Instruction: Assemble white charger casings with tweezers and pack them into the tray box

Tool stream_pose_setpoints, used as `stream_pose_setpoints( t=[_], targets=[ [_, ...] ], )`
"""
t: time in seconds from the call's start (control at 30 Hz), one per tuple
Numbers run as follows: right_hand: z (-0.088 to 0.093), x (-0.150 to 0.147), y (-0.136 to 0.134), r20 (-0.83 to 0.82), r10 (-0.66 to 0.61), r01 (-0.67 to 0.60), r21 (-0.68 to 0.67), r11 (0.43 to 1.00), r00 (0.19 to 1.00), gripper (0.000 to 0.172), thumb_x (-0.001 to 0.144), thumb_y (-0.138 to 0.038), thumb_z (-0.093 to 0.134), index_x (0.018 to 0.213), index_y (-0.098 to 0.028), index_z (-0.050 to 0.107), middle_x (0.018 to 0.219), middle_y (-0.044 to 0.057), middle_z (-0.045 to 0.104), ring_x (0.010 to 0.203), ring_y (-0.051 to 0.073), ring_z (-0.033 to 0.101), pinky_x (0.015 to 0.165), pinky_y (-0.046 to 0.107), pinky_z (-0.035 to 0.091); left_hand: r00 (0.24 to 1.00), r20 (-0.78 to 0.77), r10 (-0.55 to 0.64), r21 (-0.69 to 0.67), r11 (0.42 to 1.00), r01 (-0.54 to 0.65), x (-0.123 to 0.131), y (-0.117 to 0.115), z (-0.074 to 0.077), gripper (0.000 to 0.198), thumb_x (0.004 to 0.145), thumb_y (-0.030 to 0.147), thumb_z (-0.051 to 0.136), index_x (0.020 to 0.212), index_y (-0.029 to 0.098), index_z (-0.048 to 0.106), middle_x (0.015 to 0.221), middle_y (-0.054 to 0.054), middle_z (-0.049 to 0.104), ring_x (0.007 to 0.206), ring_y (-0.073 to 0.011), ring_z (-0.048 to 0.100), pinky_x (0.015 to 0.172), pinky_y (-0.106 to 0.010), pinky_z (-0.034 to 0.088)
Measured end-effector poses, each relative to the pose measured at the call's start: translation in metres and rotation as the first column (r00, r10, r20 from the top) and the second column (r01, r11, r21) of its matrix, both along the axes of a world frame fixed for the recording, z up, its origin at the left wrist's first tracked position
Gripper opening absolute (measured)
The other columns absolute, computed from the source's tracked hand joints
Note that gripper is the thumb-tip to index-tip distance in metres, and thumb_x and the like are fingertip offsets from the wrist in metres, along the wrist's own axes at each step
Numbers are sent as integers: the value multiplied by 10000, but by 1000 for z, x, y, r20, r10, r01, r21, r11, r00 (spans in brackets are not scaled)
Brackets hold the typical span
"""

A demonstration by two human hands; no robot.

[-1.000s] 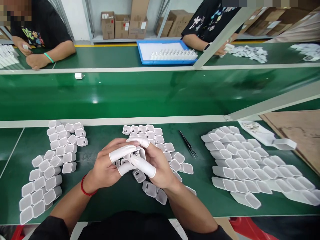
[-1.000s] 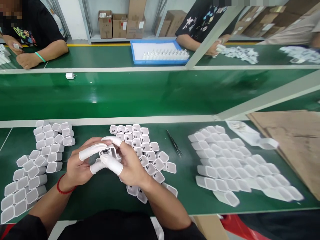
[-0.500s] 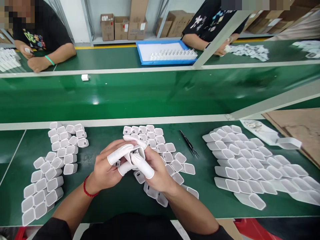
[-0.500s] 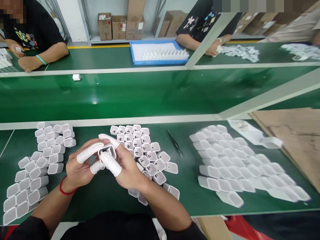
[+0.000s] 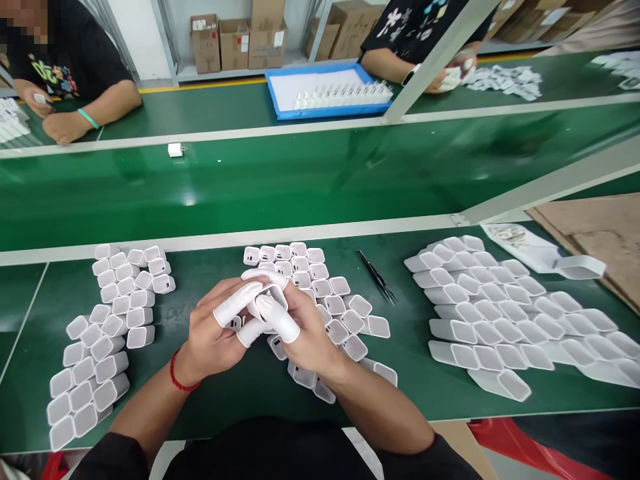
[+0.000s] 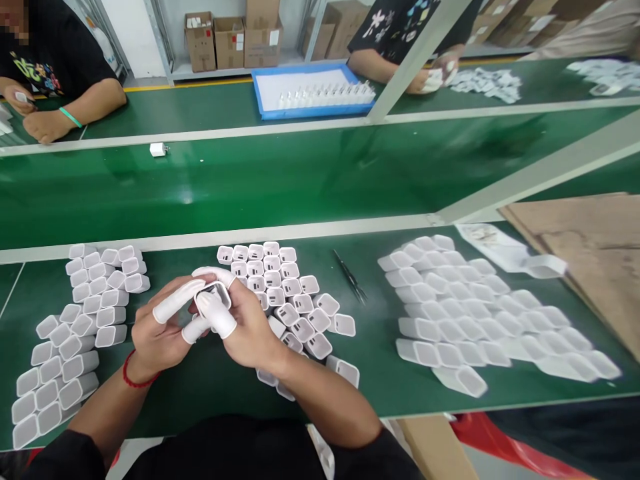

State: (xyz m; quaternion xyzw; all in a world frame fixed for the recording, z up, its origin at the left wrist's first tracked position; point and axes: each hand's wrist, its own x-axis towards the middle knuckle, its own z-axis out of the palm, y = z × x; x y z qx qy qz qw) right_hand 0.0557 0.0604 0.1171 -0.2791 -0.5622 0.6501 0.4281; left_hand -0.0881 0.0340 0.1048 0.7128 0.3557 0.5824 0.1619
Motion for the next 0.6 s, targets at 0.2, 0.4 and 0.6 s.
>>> stream_pose_setpoints(
  t=[0.2,0.4,0.6],
  targets=[
    [-11,-1,8,53,-22,26,-62,998,998,413,946,-500,514,1275,-255,559,967,42,710,714,165,667,646,311,587,990,102,94,-113,990,-83,1,1,-17,632,756,81,758,1331,252,557,1171,-70,693,1009,-226,690,886,-334,604],
    [22,30,-4,499,-157,-33,351,936,853,497,953,-424,502,1406,-227,453,1235,118,630,979,227,648,861,410,552,898,427,111,-275,961,12,-5,2,-13,485,789,108,748,1235,246,613,1157,-60,697,1061,-242,682,946,-379,580],
    [27,99,21,895,-391,35,393,919,212,392,994,-388,399,1281,-196,583,1055,114,699,894,253,670,806,391,516,664,729,164,-485,808,333,-10,15,-4,385,729,256,823,1081,199,677,1079,-79,694,1005,-254,681,867,-380,603]
  ],
)
